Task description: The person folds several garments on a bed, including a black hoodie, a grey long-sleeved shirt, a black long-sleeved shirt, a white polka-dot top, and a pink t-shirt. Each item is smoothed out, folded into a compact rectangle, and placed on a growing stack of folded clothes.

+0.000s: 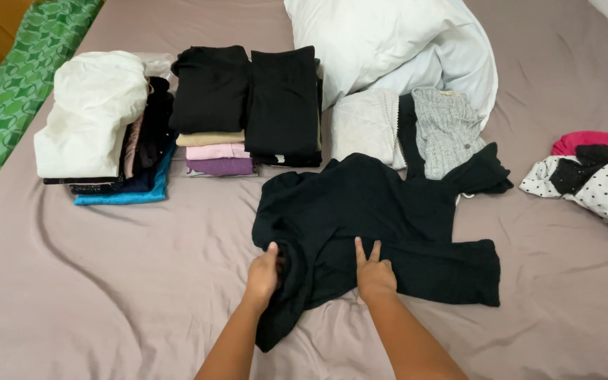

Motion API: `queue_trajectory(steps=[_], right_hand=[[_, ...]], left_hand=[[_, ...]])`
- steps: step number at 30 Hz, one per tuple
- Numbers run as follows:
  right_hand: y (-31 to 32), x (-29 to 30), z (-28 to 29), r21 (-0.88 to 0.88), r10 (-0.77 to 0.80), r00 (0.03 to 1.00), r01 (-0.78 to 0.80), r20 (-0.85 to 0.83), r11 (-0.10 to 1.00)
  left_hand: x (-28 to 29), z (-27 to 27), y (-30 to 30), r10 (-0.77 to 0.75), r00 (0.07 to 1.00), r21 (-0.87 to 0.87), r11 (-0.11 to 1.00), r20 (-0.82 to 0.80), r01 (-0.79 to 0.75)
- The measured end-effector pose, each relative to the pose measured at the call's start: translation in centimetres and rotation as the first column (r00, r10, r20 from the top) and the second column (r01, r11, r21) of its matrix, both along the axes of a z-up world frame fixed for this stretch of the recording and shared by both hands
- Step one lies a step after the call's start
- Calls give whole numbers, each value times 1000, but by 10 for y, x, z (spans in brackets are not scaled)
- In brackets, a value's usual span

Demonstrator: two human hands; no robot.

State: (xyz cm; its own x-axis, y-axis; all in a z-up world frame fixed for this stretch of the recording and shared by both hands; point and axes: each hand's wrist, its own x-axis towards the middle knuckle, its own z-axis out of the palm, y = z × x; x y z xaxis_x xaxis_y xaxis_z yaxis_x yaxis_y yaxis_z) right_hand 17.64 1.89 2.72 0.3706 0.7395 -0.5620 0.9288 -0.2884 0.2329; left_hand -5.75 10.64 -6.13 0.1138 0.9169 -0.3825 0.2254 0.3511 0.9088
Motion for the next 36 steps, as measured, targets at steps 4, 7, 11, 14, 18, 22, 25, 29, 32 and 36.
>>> queue_trajectory(steps=[4, 7, 11, 14, 18, 22, 25, 29, 32, 36], right_hand=[[4, 14, -56, 77, -14, 999, 12, 34, 997], [2, 13, -57, 104, 25, 996, -33, 80, 994], [-4, 3, -22, 47, 28, 999, -30, 35, 998], [-4, 4, -23, 55, 25, 999, -27, 36, 998], [-2, 0, -18, 27, 20, 998, -22, 58, 999], [1, 13, -62, 24, 38, 997, -40, 73, 999], [0, 22, -83, 152, 78, 990, -96, 119, 984], [2, 14, -66, 79, 31, 996, -37, 80, 996], [2, 7, -37, 47, 35, 997, -38, 75, 998], [3, 8, -34, -6, 60, 996, -60, 71, 998]], left_hand=[[6, 37, -2, 290, 819, -380, 920, 495, -96], [10, 67, -7, 400, 568, -491, 871, 719, 8], [3, 69, -2, 369, 456, -435, 900, 810, 44], [-11, 80, 7, 329, 541, -378, 925, 774, -22], [-55, 82, 27, 254, 693, -88, 960, 675, -266], [-91, 91, 43, 205, 737, 180, 896, 644, -407], [-107, 43, 59, 308, 772, 296, 794, 557, -530], [-96, 30, 31, 550, 827, 594, 706, -115, -387], [-87, 36, 5, 532, 764, 751, 653, -365, -96], [-93, 17, -5, -80, 856, 529, 756, -511, 386]])
